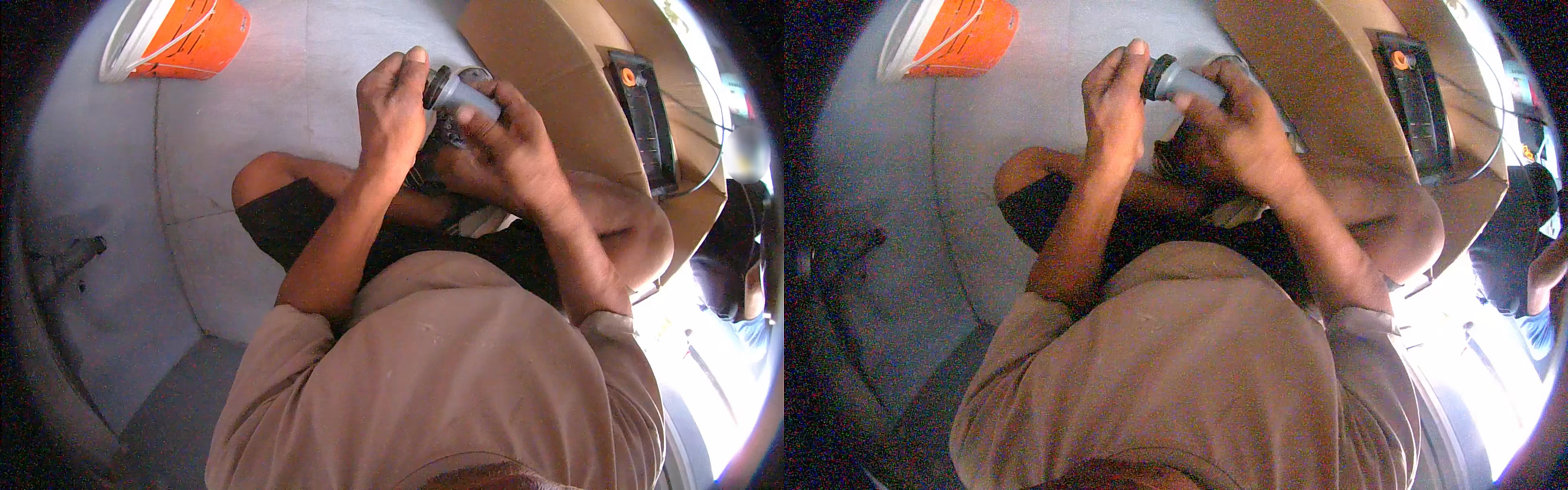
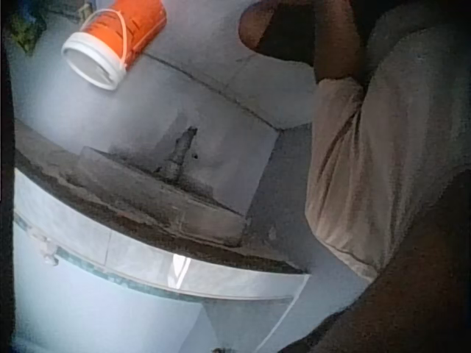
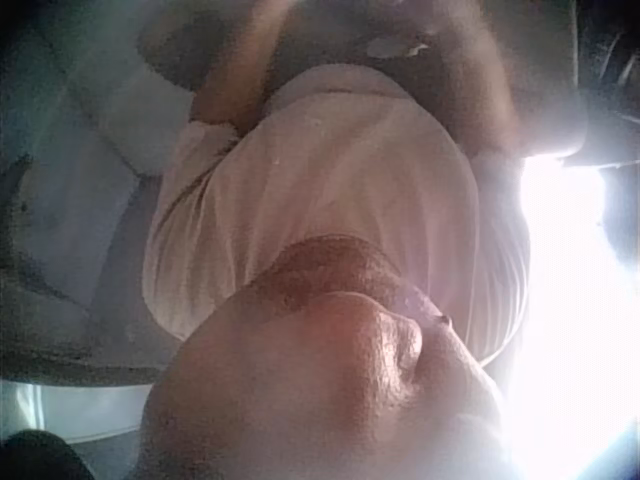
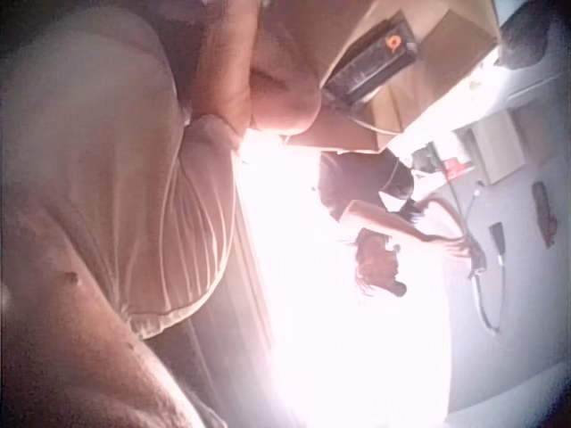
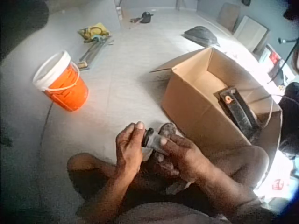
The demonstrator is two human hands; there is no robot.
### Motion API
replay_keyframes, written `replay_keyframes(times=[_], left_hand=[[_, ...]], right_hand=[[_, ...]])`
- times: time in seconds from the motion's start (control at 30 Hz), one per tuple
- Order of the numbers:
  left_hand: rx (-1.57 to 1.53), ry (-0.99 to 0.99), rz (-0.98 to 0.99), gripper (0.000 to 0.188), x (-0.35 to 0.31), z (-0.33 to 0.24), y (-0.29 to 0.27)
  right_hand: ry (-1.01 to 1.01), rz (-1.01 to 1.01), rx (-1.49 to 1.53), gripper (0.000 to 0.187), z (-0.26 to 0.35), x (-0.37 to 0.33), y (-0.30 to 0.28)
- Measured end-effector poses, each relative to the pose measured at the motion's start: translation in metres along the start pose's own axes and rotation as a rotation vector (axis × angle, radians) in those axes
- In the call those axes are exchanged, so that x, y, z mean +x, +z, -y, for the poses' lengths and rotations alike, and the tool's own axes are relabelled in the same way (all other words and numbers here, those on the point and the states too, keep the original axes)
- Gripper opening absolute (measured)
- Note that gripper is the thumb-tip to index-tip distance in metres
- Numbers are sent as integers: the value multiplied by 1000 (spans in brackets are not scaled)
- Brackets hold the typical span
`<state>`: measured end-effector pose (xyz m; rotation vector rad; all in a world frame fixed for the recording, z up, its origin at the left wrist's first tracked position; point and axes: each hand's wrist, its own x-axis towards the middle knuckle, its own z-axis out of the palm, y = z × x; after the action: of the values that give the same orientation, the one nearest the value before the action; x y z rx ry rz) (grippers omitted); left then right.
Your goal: The person assembles a kitchen faucet by sliding O-rings and mounting hardware onto the hose assembly. The person picks up various components from a box and fits them together manually.
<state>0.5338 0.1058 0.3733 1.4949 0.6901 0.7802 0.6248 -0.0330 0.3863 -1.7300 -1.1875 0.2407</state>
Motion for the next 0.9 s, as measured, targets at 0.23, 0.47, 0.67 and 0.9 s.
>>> replay_keyframes(times=[0.23, 0.47, 0.67, 0.9], left_hand=[[-131, -137, -20, 35, 2, 5, 2], [-124, -238, -23, 36, 2, -6, 1], [-112, -108, -71, 44, 1, 0, 3], [-187, -228, -48, 42, 8, -1, -6]], right_hand=[[-26, 68, -55, 55, 6, 0, -4], [-27, 35, -140, 44, 2, -4, -1], [52, -1, -81, 46, 8, 2, 1], [-194, 50, -194, 48, 5, 1, 0]])
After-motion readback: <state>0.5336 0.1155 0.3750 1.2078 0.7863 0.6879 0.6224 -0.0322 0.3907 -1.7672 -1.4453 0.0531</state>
